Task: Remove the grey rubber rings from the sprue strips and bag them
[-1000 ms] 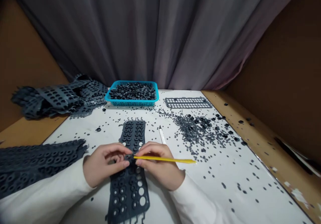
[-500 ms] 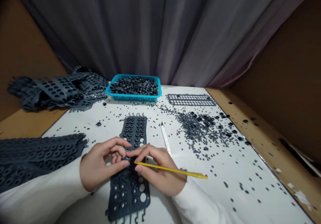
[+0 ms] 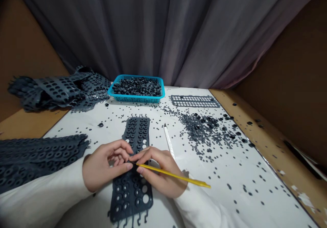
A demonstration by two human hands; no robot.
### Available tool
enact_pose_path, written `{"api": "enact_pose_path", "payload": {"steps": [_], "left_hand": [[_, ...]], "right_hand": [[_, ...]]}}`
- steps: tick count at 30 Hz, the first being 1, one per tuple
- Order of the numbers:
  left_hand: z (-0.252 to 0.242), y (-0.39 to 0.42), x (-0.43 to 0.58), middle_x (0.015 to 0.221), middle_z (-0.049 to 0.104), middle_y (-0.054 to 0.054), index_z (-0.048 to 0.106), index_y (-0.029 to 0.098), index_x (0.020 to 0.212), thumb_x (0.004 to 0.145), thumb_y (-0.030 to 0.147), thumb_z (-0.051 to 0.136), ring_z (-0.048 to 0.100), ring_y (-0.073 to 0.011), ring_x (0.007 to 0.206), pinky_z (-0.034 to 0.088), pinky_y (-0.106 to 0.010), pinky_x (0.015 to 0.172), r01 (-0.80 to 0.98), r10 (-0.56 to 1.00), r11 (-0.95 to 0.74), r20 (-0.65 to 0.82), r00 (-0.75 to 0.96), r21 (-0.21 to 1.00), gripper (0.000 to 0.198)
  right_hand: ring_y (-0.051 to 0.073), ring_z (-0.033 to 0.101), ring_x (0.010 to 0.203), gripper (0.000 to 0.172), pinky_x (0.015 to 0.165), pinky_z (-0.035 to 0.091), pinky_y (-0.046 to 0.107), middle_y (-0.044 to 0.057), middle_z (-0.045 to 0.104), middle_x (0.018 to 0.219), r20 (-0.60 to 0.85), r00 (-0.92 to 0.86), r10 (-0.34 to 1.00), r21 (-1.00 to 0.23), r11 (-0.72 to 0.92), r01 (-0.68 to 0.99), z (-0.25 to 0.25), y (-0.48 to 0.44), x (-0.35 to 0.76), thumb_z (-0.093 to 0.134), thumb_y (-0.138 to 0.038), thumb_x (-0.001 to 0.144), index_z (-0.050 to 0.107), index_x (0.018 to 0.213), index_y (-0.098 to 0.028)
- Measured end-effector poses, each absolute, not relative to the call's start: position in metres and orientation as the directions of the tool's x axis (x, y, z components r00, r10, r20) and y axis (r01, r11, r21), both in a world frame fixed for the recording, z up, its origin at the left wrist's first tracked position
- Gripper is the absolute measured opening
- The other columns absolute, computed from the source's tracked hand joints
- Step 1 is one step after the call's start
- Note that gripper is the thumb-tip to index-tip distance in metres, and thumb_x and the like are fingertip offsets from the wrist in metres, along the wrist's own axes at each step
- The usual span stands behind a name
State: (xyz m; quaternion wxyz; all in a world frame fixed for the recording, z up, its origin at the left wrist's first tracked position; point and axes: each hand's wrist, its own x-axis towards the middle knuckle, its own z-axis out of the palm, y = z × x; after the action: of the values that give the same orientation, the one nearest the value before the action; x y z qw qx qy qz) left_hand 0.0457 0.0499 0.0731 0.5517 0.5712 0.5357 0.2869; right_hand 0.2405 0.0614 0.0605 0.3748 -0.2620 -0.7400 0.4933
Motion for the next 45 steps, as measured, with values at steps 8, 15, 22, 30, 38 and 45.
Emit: {"api": "enact_pose_path", "payload": {"steps": [8,15,22,30,38,45], "left_hand": [[0.075,0.051,0.047,0.061,0.05,0.005,0.052,0.015,0.081,0.062,0.024,0.065,0.033,-0.0038,0.046,0.026,-0.018,0.046,0.24,0.905,0.263,-0.325,0.276,0.935,0.025],[0.073,0.052,0.045,0.061,0.05,0.005,0.051,0.015,0.083,0.062,0.026,0.066,0.034,-0.0041,0.047,0.027,-0.018,0.047,0.232,0.896,0.269,-0.331,0.295,0.935,0.027],[0.077,0.049,0.046,0.061,0.053,0.005,0.05,0.016,0.083,0.06,0.024,0.068,0.033,-0.0043,0.047,0.026,-0.019,0.047,0.226,0.886,0.273,-0.336,0.319,0.935,0.03],[0.076,0.049,0.045,0.067,0.054,0.003,0.055,0.015,0.085,0.058,0.026,0.072,0.037,-0.0048,0.05,0.029,-0.018,0.048,0.202,0.901,0.262,-0.314,0.299,0.944,0.033],[0.085,0.047,0.048,0.06,0.053,0.003,0.067,0.015,0.078,0.061,0.021,0.067,0.042,-0.0079,0.053,0.034,-0.02,0.049,0.261,0.928,0.176,-0.248,0.277,0.949,0.018],[0.082,0.048,0.046,0.06,0.053,0.002,0.068,0.016,0.076,0.059,0.022,0.068,0.042,-0.0089,0.053,0.035,-0.021,0.051,0.316,0.947,0.102,-0.19,0.26,0.943,0.018]], "right_hand": [[0.018,0.062,0.093,0.015,0.081,0.049,0.035,0.009,0.067,0.102,0.368,-0.592,0.717,-0.879,0.476,0.031,0.061,0.061,0.24,0.054,-0.008,0.081,0.055,0.088,-0.02],[0.018,0.06,0.094,0.019,0.08,0.05,0.035,0.01,0.066,0.102,0.42,-0.609,0.672,-0.826,0.561,0.049,0.062,0.06,0.24,0.051,-0.003,0.08,0.054,0.089,-0.02],[0.019,0.061,0.091,0.017,0.077,0.051,0.035,0.011,0.066,0.1,0.464,-0.576,0.673,-0.769,0.629,0.116,0.06,0.062,0.24,0.049,-0.006,0.082,0.054,0.091,-0.02],[0.02,0.063,0.093,0.009,0.08,0.05,0.036,0.009,0.068,0.099,0.375,-0.454,0.808,-0.865,0.481,0.143,0.058,0.062,0.242,0.054,-0.013,0.083,0.053,0.087,-0.021],[0.022,0.063,0.097,0.004,0.084,0.049,0.037,0.009,0.069,0.1,0.237,-0.319,0.917,-0.931,0.309,0.197,0.056,0.069,0.243,0.055,-0.024,0.085,0.055,0.085,-0.02],[0.011,0.054,0.045,0.015,0.048,0.042,0.023,-0.003,0.057,0.051,0.151,-0.209,0.966,-0.955,0.198,0.222,0.058,0.073,0.246,0.06,-0.033,0.08,0.055,0.077,-0.019]]}}
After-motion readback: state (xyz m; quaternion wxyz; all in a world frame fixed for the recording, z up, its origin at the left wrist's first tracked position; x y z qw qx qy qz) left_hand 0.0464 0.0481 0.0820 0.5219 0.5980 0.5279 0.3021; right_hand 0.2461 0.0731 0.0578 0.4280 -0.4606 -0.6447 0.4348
